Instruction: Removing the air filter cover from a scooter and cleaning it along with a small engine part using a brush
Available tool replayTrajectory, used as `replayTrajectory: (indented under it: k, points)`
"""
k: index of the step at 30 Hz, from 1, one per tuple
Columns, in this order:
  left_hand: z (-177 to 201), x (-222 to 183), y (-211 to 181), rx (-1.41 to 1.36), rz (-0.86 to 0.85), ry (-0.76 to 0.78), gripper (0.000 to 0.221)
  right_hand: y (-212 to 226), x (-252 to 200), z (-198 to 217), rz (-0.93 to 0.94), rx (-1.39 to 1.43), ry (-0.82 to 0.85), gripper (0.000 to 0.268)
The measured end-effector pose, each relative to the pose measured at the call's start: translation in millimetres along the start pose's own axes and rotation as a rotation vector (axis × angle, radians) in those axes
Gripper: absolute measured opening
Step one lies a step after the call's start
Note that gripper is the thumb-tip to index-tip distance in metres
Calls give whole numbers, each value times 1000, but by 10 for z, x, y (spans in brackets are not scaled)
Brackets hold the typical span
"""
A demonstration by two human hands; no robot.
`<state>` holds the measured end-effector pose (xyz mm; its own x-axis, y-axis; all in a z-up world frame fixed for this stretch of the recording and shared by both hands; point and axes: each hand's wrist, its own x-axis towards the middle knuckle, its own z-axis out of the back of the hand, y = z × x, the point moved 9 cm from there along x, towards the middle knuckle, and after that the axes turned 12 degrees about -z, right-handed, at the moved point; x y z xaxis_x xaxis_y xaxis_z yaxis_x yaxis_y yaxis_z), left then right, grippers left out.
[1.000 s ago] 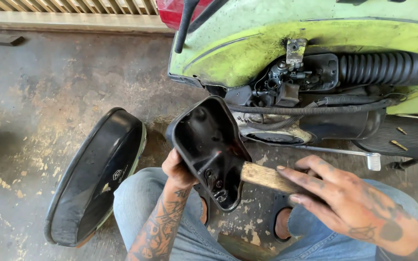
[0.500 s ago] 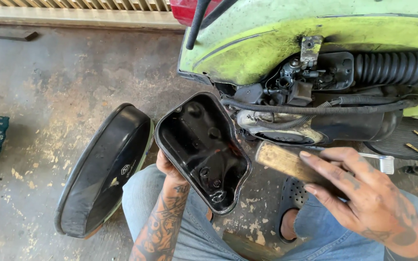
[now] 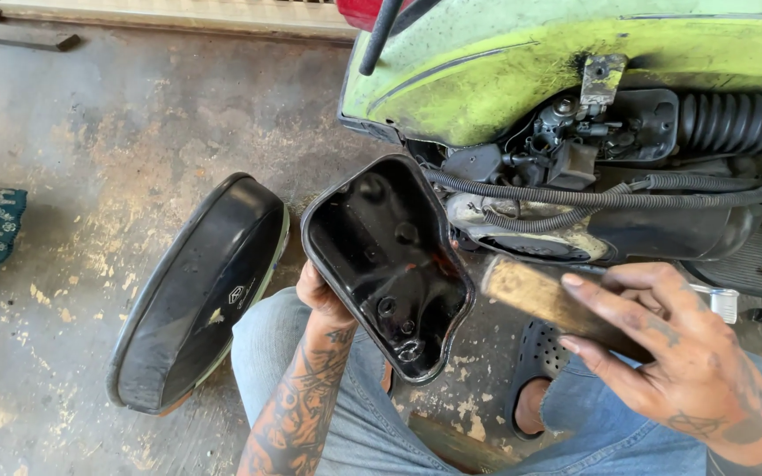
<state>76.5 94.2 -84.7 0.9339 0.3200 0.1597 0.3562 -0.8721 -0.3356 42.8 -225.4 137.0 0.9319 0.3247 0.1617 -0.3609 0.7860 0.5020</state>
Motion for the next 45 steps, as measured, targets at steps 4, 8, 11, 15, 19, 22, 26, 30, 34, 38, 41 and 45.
replayTrajectory:
  k: [4, 8, 11, 15, 19, 22, 26, 30, 34, 38, 41, 45]
  points:
    - [-73, 26, -4, -17, -6, 3, 21, -18, 11, 104, 14, -14, -126, 61]
    - [-151, 43, -17, -32, -11, 4, 20, -81, 43, 184, 3, -25, -198, 58]
    - [-198, 79, -33, -41, -13, 0, 19, -197, 27, 166, -43, 31, -196, 61]
    - [-275, 107, -68, 25, -46, -24, 22, -191, 68, 163, -29, -11, -193, 58]
    - [-322, 99, -126, 158, -105, -70, 28, -232, 94, 136, -21, 2, -181, 58]
    - [-356, 71, -110, 147, -83, -89, 31, -283, 102, 109, -14, 23, -182, 56]
    - [-411, 64, -44, 59, -14, -49, 37, -320, 112, 77, -11, 42, -176, 55]
    - [-335, 51, -6, 69, 13, -136, 38, -354, 108, 51, -2, 56, -185, 54]
    - [-727, 101, -1, 61, 51, -19, 48, -369, 111, 28, -2, 47, -175, 54]
    - [-717, 1, 138, -82, 213, -20, 64, -338, 129, 5, -14, 48, -157, 53]
    - [-644, 3, 129, -76, 192, -58, 65, -318, 149, -13, -2, 47, -150, 52]
    - [-398, 23, 4, 93, 29, -121, 37, -380, 140, -40, -18, 24, -147, 53]
